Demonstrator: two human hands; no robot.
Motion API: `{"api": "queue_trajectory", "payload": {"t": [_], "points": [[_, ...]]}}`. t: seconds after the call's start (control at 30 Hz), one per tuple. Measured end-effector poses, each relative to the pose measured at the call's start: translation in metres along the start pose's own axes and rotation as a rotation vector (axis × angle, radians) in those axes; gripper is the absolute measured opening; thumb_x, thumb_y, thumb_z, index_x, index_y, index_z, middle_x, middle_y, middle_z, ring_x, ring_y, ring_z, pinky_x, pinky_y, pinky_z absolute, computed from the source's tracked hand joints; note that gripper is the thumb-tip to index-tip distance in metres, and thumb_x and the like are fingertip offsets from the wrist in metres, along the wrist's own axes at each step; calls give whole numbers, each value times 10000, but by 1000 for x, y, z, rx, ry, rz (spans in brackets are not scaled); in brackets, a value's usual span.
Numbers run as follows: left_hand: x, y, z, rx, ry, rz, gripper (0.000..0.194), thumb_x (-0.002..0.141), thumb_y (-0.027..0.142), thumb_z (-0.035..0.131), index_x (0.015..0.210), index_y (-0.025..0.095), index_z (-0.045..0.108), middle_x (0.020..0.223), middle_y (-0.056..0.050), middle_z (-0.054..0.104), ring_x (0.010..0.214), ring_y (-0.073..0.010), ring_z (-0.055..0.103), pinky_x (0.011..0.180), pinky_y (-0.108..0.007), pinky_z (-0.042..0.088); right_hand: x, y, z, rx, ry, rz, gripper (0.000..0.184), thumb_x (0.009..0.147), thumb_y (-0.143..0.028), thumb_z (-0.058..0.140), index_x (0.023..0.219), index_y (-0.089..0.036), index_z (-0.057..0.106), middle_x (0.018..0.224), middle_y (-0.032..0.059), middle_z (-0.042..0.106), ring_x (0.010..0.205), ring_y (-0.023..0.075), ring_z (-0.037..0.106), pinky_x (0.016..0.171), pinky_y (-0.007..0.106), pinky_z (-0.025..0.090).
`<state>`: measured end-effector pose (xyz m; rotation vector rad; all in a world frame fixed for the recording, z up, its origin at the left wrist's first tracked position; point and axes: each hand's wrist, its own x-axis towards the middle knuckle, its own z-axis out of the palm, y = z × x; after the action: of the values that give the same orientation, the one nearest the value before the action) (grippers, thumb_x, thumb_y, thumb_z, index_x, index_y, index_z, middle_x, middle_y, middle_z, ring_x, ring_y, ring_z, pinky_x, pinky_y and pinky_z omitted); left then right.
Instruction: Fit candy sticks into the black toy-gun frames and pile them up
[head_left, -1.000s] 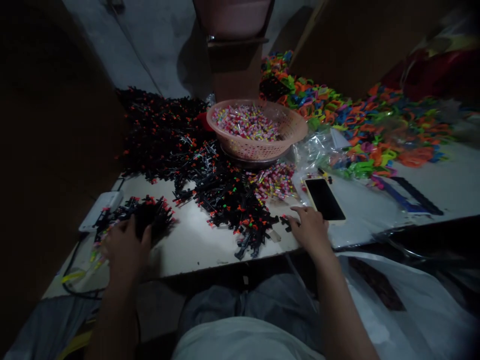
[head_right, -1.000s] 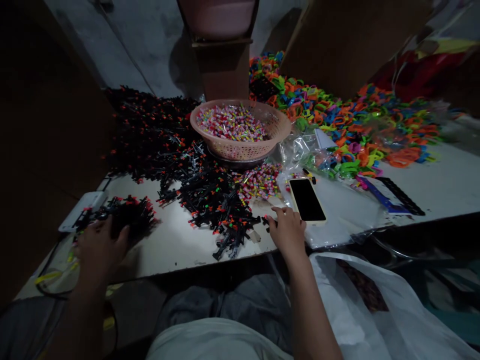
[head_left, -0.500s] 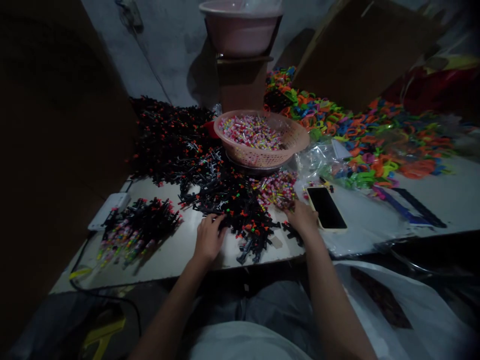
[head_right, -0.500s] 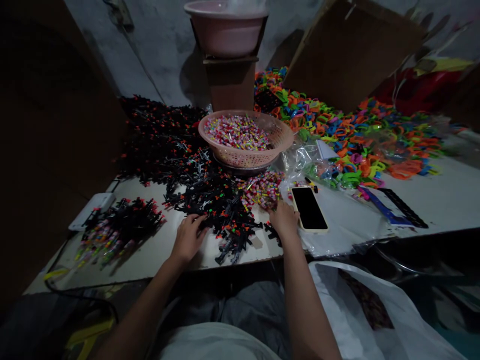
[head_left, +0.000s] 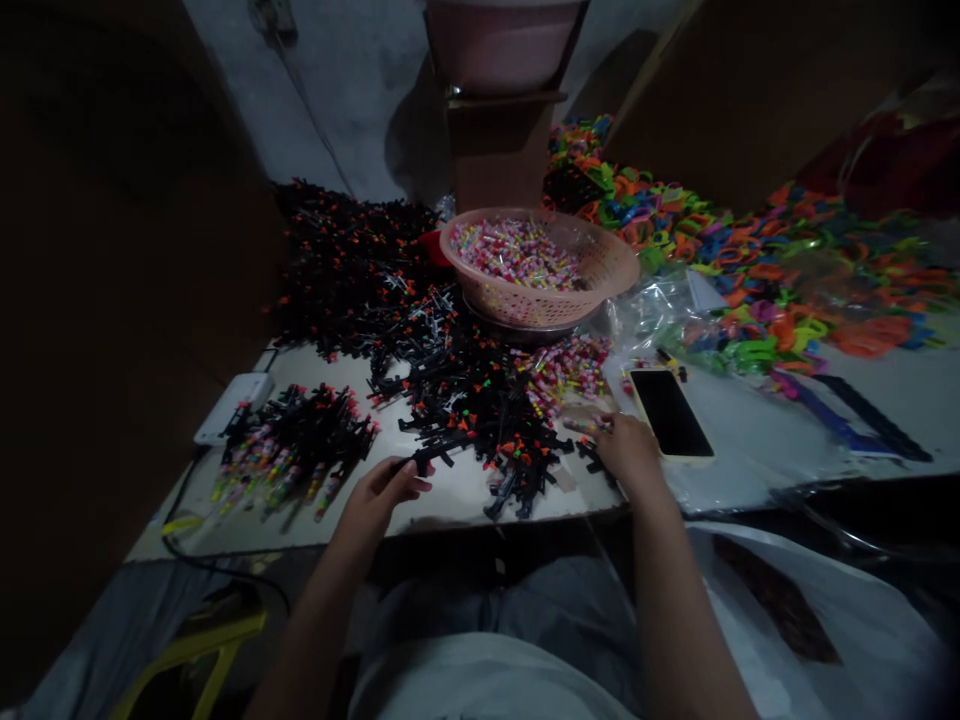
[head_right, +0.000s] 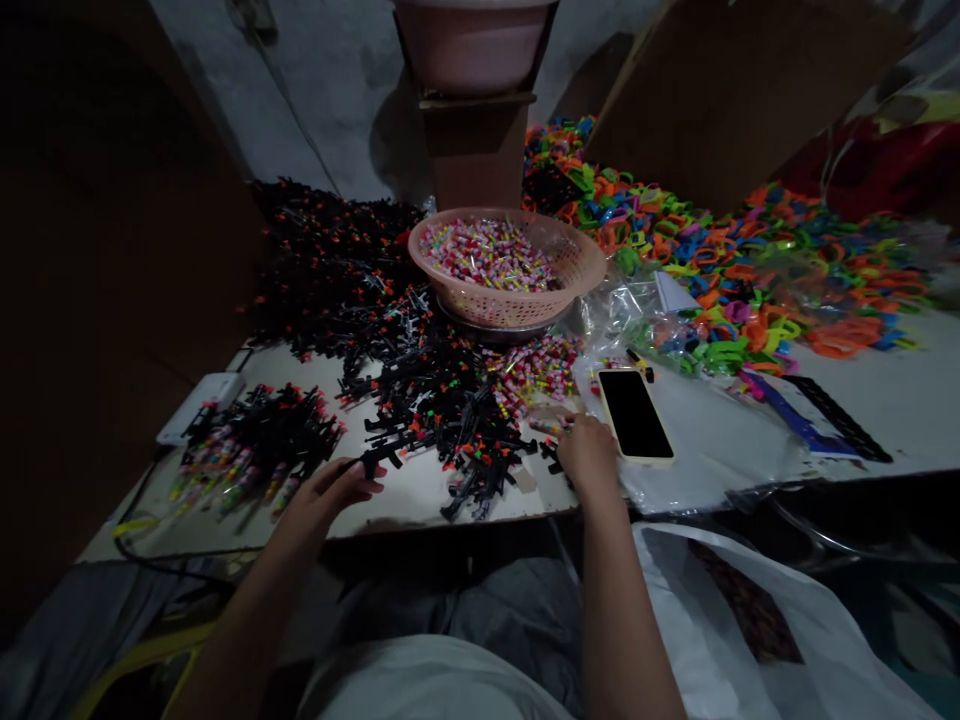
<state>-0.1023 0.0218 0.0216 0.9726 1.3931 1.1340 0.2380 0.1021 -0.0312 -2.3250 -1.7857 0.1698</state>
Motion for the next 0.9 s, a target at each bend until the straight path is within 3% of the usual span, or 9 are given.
{"api": "queue_trajectory", "payload": {"t": [0.1,0.2,0.3,0.37,0.47,0.6,0.73,0.83,0.9], "points": [[-11,5,-1,-37,-27,-41,326,666,464,719,772,157,698,821,-109,720,710,-207,666,678,-296,508,-5,-1,-5,110,60,-29,239,847,-212,506,1020,-97,624,1007,183,640,1002,279,575,870,347,400],[-16,5,4,-27,-35,-56,342,652,456,734,809,153,720,849,-127,728,736,-223,672,700,-301,505,-22,-17,-10,553,118,-78,217,871,-282,442,996,-145,555,953,133,627,889,241,592,800,342,442],[-19,0,15,-134,-83,-145,358,657,463,722,819,144,730,920,-141,725,745,-211,666,717,-299,503,-57,-53,-12,1061,-67,-254,220,889,-409,418,970,-213,477,839,30,598,777,185,587,731,302,472],[-21,-6,25,-211,-116,-224,348,641,454,731,786,138,736,902,-134,723,721,-194,653,697,-287,499,-83,-80,-11,1200,-223,-299,254,910,-457,387,1001,-234,468,765,-13,572,700,161,571,669,275,478],[-27,-14,35,-170,-194,-279,284,636,406,754,753,147,743,818,-95,720,722,-179,638,687,-260,484,-112,-110,-11,1231,-277,-351,307,937,-460,357,1104,-239,489,884,13,613,841,171,599,746,292,496],[-34,-17,35,-104,-301,-254,263,599,310,800,811,163,746,830,-75,724,782,-191,646,739,-273,484,-120,-117,-20,1131,-238,-497,349,958,-395,362,1240,-235,489,1212,65,577,1168,187,505,997,342,391],[-31,-14,32,-259,-98,-234,360,480,279,864,785,160,714,725,-52,712,660,-155,634,689,-276,496,-121,-110,-23,1129,-248,-441,341,974,-373,326,1264,-232,437,1174,67,580,1071,170,552,920,321,436],[-29,-10,35,-419,68,-227,394,425,297,883,730,145,685,722,-49,708,685,-154,640,729,-285,500,-129,-112,-19,1133,-286,-444,226,960,-348,368,1121,-226,470,966,28,604,867,154,583,767,275,469],[-29,-8,39,-487,124,-232,402,411,283,887,722,145,675,745,-40,703,721,-156,642,755,-289,498,-136,-116,-17,1113,-293,-488,156,944,-320,406,1021,-220,498,912,18,594,841,153,571,757,270,459]]}}
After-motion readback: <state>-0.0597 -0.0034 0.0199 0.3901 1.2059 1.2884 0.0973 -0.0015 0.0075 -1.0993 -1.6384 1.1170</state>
